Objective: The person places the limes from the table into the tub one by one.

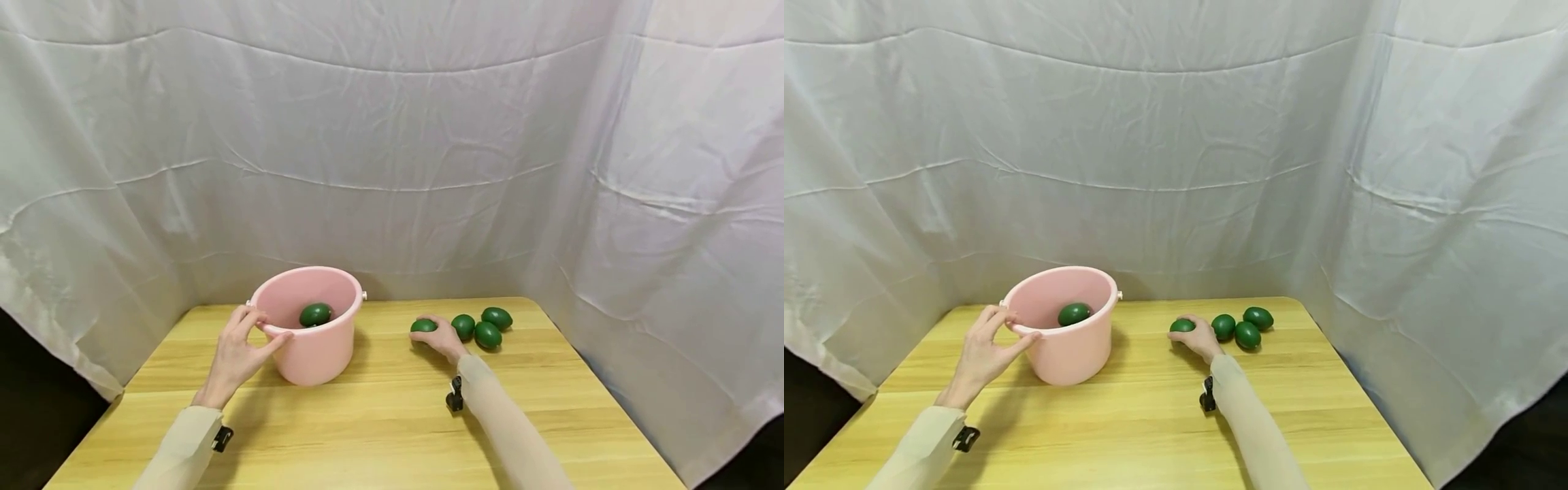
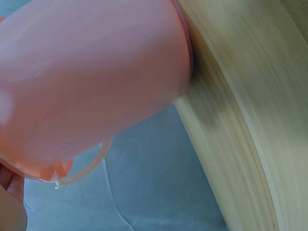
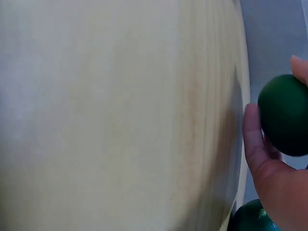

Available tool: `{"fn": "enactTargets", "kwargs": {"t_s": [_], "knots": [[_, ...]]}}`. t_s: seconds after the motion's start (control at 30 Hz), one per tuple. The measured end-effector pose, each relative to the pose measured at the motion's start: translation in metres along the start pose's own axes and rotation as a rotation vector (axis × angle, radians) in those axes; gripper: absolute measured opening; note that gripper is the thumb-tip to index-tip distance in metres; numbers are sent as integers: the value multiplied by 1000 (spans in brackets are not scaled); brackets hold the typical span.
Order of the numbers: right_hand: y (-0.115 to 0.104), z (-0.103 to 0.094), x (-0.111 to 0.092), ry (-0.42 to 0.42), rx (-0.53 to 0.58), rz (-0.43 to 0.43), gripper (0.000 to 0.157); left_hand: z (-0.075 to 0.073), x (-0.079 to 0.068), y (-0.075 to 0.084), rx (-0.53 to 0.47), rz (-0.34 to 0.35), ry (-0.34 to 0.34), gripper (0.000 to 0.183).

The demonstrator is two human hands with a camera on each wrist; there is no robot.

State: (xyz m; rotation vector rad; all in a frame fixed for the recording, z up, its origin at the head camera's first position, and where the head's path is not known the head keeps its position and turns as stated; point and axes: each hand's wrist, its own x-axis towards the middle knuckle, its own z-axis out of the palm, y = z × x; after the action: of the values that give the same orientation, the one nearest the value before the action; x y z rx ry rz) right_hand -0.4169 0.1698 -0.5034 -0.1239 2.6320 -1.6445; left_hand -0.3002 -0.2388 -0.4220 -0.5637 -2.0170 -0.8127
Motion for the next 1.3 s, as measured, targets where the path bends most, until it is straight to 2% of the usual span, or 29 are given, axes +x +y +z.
{"fn": "enactTargets", "kwargs": {"t_s": [0.17,0.4,0.67,0.97,1.17,1.3], "knots": [[-1,-2,-3,36,42,3,64,1,1,-1,-1,12,18,41],[0,2,-6,92,68,10,63,0,1,0,3,-2,-1,40],[-8,9,-8,76,142,-24,57,0,2,1,10,1,3,40],[-16,9,-9,80,231,-27,65,0,1,1,15,-1,3,41],[-32,7,-14,65,274,-61,64,0,1,2,19,-15,-3,41],[-44,7,-19,62,258,-93,62,-1,0,3,22,-22,-7,41]]}}
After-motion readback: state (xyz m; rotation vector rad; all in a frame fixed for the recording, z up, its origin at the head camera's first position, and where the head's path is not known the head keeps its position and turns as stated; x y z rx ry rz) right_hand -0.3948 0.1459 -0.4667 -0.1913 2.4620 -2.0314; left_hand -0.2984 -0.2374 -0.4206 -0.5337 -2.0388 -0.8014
